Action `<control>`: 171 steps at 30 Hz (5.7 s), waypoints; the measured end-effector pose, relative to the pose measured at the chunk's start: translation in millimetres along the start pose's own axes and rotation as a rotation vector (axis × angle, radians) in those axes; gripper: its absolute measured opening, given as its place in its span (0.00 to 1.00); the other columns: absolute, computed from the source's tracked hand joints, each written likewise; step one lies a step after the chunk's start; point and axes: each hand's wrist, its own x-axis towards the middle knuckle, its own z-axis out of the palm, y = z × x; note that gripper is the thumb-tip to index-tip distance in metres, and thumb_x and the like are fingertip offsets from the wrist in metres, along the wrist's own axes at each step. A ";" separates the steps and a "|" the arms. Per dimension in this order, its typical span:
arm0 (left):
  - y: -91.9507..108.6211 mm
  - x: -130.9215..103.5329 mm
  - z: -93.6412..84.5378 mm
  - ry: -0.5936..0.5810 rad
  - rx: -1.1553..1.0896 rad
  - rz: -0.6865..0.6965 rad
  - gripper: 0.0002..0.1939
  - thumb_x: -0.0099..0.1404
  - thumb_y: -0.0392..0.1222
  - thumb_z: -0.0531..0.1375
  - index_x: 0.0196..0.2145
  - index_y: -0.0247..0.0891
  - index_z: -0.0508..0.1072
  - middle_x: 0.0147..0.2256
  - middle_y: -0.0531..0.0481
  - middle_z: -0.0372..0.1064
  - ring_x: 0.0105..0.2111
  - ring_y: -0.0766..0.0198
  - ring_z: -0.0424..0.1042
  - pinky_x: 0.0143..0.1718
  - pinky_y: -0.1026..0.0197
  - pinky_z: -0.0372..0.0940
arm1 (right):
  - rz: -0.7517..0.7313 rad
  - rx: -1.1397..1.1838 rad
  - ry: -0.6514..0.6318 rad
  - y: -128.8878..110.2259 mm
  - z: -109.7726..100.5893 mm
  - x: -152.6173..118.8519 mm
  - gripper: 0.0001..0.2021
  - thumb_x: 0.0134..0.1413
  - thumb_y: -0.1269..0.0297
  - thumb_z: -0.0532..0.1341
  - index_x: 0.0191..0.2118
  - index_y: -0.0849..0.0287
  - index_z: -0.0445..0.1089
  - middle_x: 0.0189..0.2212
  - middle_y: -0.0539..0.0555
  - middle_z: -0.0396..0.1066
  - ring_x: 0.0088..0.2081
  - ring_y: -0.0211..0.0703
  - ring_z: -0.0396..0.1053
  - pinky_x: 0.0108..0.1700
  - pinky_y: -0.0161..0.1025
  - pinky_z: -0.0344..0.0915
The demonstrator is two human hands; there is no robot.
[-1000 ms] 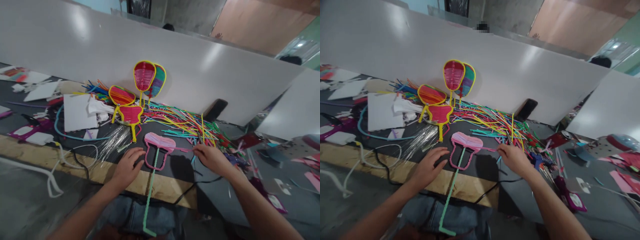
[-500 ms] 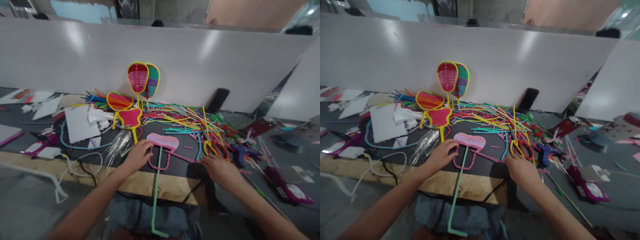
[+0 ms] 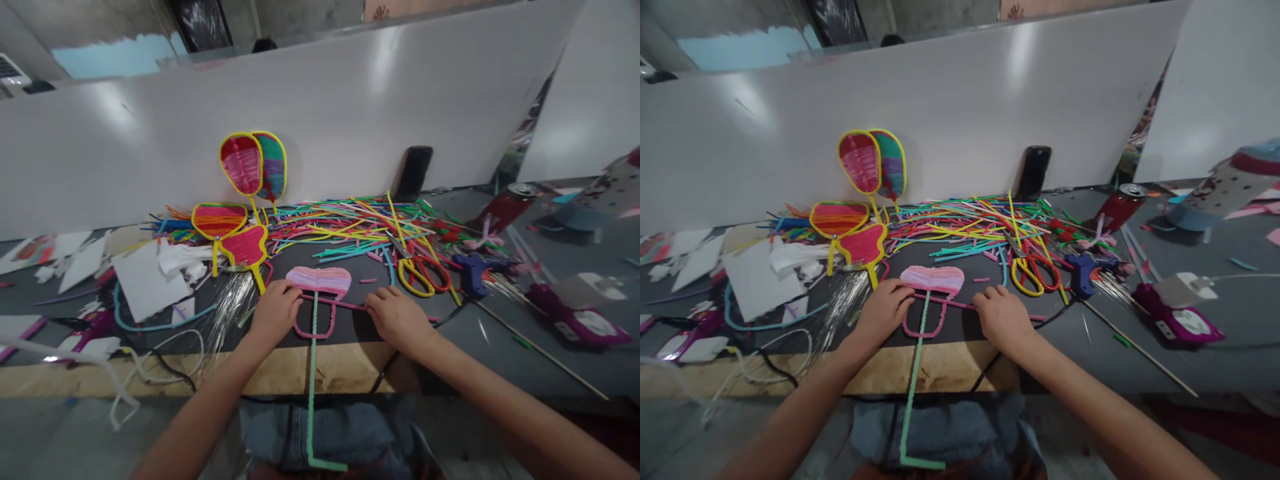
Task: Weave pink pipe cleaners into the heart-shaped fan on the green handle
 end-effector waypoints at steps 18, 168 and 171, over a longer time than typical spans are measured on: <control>4.1 15.0 -4.7 -0.224 0.186 0.127 0.12 0.63 0.29 0.49 0.40 0.34 0.68 0.44 0.41 0.64 0.46 0.56 0.63 0.44 0.55 0.62 | -0.006 0.029 -0.043 2.4 3.0 -3.1 0.08 0.59 0.69 0.51 0.36 0.59 0.67 0.34 0.57 0.71 0.38 0.45 0.66 0.38 0.38 0.55; -1.5 39.0 12.7 -0.037 -0.491 -0.027 0.10 0.65 0.39 0.51 0.35 0.38 0.73 0.39 0.47 0.72 0.43 0.62 0.69 0.47 0.58 0.63 | -0.174 0.551 0.284 -17.7 31.9 71.9 0.10 0.60 0.67 0.50 0.37 0.57 0.70 0.33 0.56 0.74 0.35 0.43 0.70 0.38 0.37 0.64; -3.7 37.2 15.5 -0.013 -0.507 0.027 0.11 0.65 0.39 0.52 0.37 0.38 0.74 0.39 0.47 0.73 0.44 0.61 0.69 0.50 0.57 0.62 | -0.215 0.596 0.273 -17.5 33.4 70.5 0.10 0.59 0.70 0.51 0.37 0.57 0.70 0.33 0.55 0.73 0.36 0.43 0.70 0.40 0.37 0.64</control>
